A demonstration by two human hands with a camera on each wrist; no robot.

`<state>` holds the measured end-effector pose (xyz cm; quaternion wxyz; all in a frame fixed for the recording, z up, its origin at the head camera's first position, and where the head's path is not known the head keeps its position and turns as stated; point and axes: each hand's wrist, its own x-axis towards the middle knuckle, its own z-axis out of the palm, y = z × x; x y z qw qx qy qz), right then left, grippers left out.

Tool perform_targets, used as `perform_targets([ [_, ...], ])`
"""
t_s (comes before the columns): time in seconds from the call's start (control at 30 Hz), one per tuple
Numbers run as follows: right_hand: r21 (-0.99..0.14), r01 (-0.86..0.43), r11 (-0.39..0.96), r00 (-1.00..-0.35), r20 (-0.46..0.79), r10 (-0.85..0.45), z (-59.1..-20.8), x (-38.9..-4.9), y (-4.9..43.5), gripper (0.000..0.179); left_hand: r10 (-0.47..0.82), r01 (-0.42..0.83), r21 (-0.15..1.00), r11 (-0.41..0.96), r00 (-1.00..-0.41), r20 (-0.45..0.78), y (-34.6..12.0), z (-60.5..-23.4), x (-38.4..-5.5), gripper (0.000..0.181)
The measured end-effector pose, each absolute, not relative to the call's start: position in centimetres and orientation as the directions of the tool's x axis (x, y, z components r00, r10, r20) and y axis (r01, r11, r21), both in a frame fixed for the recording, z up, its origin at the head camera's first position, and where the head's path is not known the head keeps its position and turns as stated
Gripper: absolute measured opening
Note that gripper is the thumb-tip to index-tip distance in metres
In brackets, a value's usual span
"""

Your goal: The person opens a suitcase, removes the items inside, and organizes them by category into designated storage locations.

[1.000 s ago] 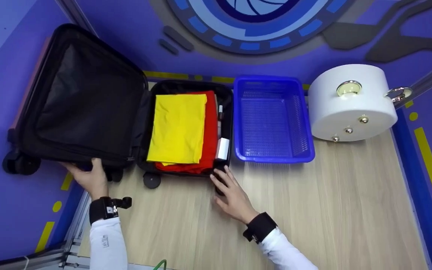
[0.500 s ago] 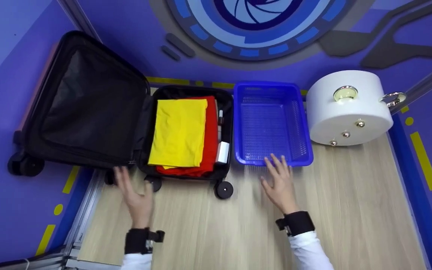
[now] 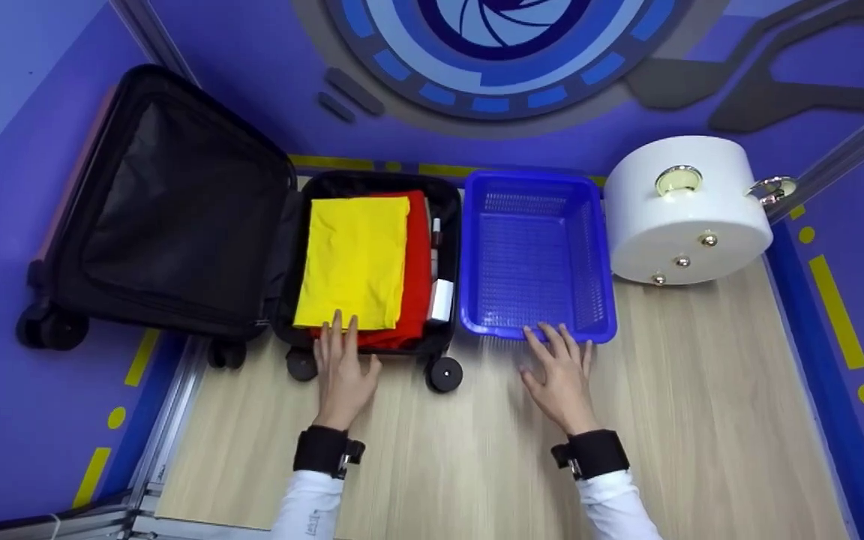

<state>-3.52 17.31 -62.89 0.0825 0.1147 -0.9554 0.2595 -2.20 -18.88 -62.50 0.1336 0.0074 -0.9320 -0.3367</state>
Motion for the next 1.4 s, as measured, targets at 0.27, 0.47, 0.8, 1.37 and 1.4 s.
perform_targets([
  [0.27,-0.497,-0.265,0.826,-0.959,0.222,-0.174,-63.1,-0.5,17.0,0.071,-0.046,-0.013,0.444,0.896,-0.997,0.062,-17.0,-63.1,-2.7,0.074],
  [0.47,-0.495,-0.273,0.825,-0.957,0.23,-0.178,-63.0,1.0,16.8,0.07,-0.045,-0.048,0.345,0.937,-0.999,-0.015,-16.4,-63.4,-3.2,0.081],
  [0.8,-0.502,-0.267,0.823,-0.954,0.256,-0.153,-63.0,1.6,16.4,0.069,-0.013,-0.01,0.394,0.919,-1.0,0.006,-16.7,-63.5,-3.2,0.079],
  [1.37,-0.675,-0.411,0.613,-0.905,0.382,-0.186,-59.0,-4.9,11.4,0.044,-0.251,-0.162,0.645,0.746,-0.967,0.048,-23.7,-60.4,-6.6,0.066],
  [1.4,-0.706,-0.411,0.576,-0.908,0.374,-0.189,-58.7,-5.6,10.7,0.044,-0.264,-0.191,0.649,0.736,-0.964,0.015,-24.1,-60.3,-7.1,0.068],
])
